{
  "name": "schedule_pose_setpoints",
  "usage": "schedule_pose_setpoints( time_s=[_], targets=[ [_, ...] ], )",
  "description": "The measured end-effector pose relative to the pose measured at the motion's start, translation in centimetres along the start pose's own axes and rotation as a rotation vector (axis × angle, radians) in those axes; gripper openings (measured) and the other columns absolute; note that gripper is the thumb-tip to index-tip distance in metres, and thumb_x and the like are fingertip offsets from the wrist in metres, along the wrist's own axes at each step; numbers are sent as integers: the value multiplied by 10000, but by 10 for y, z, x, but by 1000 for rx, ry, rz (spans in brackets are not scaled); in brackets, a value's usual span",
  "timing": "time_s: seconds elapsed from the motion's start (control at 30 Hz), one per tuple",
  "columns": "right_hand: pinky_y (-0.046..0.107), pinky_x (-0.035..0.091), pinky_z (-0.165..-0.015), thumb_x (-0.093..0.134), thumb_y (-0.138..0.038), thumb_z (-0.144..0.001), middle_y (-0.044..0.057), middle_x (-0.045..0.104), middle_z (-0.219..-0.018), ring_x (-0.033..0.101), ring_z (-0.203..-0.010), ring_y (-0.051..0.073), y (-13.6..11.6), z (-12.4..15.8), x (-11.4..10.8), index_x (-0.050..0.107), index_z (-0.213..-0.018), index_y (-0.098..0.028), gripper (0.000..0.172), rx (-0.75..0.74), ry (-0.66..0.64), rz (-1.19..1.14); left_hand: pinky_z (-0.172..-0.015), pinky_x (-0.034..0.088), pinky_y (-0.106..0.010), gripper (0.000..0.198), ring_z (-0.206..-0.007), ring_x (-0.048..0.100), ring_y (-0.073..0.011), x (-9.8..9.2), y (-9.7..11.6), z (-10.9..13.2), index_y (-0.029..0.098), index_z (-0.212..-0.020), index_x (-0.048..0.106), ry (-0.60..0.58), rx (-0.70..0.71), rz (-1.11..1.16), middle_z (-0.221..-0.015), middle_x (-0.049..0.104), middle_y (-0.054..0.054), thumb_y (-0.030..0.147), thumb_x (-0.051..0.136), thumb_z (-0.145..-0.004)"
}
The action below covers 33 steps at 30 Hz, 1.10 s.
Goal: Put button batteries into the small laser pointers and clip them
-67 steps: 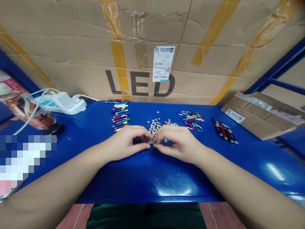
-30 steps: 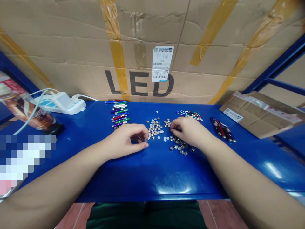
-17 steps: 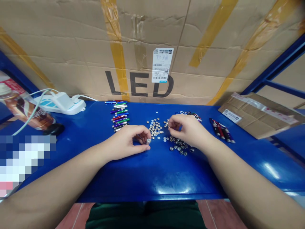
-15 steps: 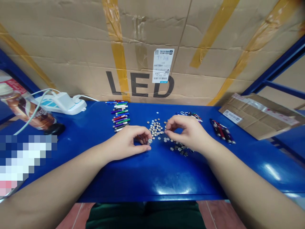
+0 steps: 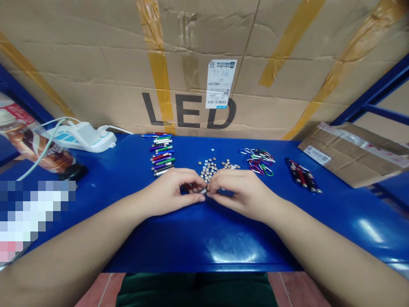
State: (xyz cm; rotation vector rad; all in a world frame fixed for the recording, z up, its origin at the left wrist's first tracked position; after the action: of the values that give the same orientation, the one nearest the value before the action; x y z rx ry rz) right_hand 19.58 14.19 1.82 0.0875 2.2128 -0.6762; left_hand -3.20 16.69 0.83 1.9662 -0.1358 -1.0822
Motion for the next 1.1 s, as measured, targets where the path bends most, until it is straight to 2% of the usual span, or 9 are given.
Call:
schedule_pose_setpoints(
  time_s=[0.17, 0.33, 0.57, 0.63, 0.73, 0.87, 0.97, 1.1],
  targets=[
    [295, 544, -775, 592, -155, -1008, 46, 699, -861, 663, -826, 168, 0, 1, -1, 636, -896, -205, 131, -15, 0, 11, -763, 585, -266, 173, -817, 717, -164, 0, -1, 0, 175, -1035, 757, 7, 1, 4, -964, 752, -62, 296, 761, -911],
    [297, 528, -789, 654, -158, -967, 59, 685, -934, 652, -876, 177, -1, 2, -7, 672, -968, -199, 45, 14, 48, 62, -767, 586, -266, 179, -822, 718, -163, -1, 0, 0, 169, -1035, 751, 23, 10, 6, -971, 754, -62, 300, 764, -912],
    [307, 514, -819, 644, -157, -957, 68, 656, -991, 635, -923, 186, -1, 1, -7, 712, -1037, -196, 112, 25, -53, 101, -770, 589, -262, 178, -822, 717, -160, -1, 1, 0, 167, -1040, 740, 20, 6, 18, -973, 750, -57, 288, 761, -911],
    [311, 511, -832, 619, -153, -967, 71, 657, -1002, 634, -938, 189, 0, 2, -12, 707, -1039, -194, 121, 46, -66, 109, -773, 592, -259, 214, -821, 714, -155, -1, 2, 0, 168, -1095, 719, 32, 2, 50, -969, 747, -49, 275, 753, -914],
    [335, 510, -850, 597, -146, -963, 72, 671, -980, 638, -937, 207, 4, 7, -26, 705, -1008, -190, 125, 166, -114, 206, -778, 586, -253, 188, -843, 704, -150, -2, 4, 0, 175, -1098, 698, 42, 11, 46, -968, 737, -37, 249, 723, -927],
    [383, 518, -898, 616, -142, -931, 81, 723, -1006, 669, -974, 245, 20, 21, -46, 746, -1004, -190, 156, 438, -246, 362, -755, 568, -244, 57, -820, 677, -138, -5, 6, 1, 179, -961, 682, 27, 7, -28, -941, 714, -21, 223, 694, -928],
    [381, 530, -909, 617, -166, -934, 65, 766, -1020, 702, -955, 236, 30, 27, -49, 777, -1017, -208, 184, 565, -336, 341, -752, 569, -249, 64, -816, 671, -138, -5, 6, 2, 181, -968, 666, 34, -2, -37, -945, 706, -20, 225, 687, -927],
    [350, 546, -828, 627, -192, -919, 47, 791, -980, 719, -857, 214, 33, 26, -45, 783, -1015, -210, 185, 672, -367, 313, -753, 575, -260, 110, -827, 668, -143, -4, 5, 2, 181, -1012, 642, 53, -22, -18, -963, 695, -28, 243, 682, -931]
  ],
)
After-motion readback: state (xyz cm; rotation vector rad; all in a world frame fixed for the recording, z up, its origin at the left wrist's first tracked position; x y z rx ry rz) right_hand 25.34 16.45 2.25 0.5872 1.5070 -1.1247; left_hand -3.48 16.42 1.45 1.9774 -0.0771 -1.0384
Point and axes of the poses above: each hand's wrist, its own z-axis away from the middle knuckle, its own x-axis out of the palm, y = z × x, the point moved 1 cm from there along -z, towards the middle knuckle
